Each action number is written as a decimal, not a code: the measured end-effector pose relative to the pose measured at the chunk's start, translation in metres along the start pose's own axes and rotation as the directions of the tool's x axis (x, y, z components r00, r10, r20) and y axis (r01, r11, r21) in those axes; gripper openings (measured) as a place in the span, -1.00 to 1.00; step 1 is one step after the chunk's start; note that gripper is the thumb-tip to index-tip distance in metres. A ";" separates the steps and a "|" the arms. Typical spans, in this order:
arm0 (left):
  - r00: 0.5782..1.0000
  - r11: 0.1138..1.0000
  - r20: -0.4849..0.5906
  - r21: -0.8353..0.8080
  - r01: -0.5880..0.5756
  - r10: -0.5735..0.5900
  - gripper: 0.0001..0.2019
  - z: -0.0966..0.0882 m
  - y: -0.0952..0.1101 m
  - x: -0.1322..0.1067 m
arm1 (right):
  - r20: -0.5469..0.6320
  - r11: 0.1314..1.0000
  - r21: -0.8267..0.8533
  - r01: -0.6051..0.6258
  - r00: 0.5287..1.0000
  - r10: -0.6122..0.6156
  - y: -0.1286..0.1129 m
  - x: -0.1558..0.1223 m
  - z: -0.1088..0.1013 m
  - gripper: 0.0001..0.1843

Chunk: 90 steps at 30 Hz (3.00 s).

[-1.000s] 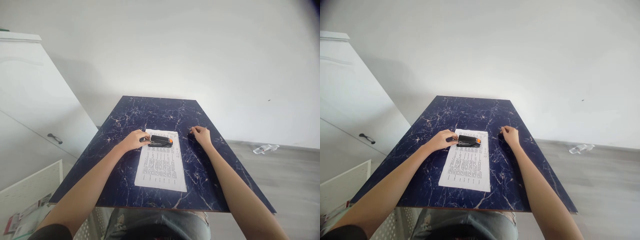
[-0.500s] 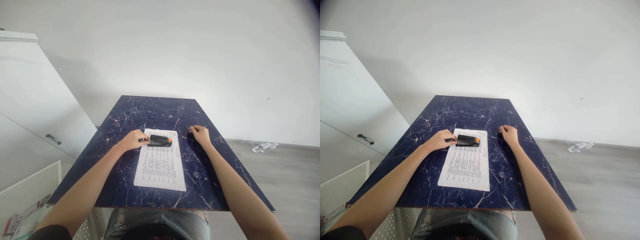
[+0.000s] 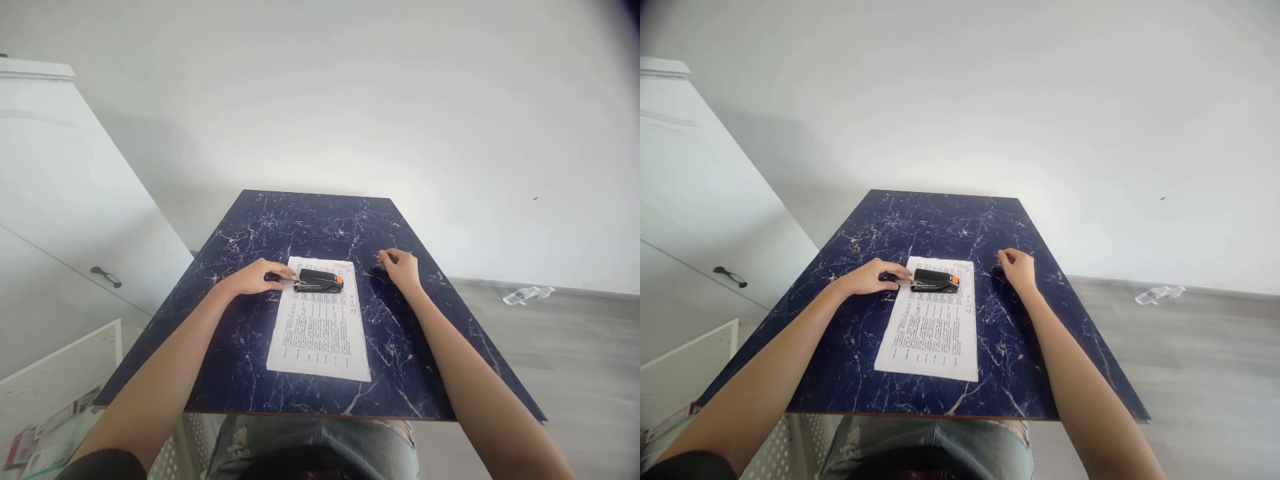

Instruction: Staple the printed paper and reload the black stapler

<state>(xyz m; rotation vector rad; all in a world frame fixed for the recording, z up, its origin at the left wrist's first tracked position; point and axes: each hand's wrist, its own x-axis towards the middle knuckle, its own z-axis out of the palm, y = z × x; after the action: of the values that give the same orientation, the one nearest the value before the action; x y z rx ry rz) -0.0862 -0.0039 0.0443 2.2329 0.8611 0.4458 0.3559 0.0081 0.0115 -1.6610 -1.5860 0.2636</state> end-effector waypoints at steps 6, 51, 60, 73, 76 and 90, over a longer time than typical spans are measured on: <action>0.994 0.996 0.098 -0.083 -0.034 0.042 -0.51 -0.007 -0.008 0.000 | 0.278 0.918 0.268 0.293 0.889 -0.365 -0.061 -0.035 0.007 -0.66; 0.976 0.999 -0.218 0.049 -0.007 0.017 -0.67 0.029 -0.006 0.034 | 0.441 0.961 -0.008 0.278 0.863 -0.246 0.007 -0.073 -0.089 -0.58; 0.979 0.995 -0.202 0.097 0.009 0.011 -0.64 0.029 -0.003 0.035 | 0.437 0.977 -0.074 0.199 0.887 -0.148 0.034 -0.059 -0.109 -0.57; 0.982 0.999 -0.188 -0.030 0.027 -0.033 -0.70 0.027 0.000 0.030 | 0.288 0.922 0.084 0.378 0.877 -0.385 -0.141 -0.168 -0.019 -0.92; 0.978 0.999 -0.206 -0.044 0.016 -0.024 -0.71 0.028 0.000 0.031 | 0.307 0.926 0.046 0.374 0.877 -0.369 -0.158 -0.190 0.021 -0.86; 0.952 0.980 -0.300 0.199 0.010 0.051 -0.72 0.043 -0.002 0.021 | 0.362 0.852 -0.054 0.520 0.806 -0.469 -0.154 -0.194 0.042 -0.80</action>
<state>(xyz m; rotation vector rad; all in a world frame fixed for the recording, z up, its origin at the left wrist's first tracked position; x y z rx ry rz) -0.0491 -0.0086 0.0144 2.3940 1.0818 0.7594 0.1776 -0.1687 0.0146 -1.2827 -2.2916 0.1583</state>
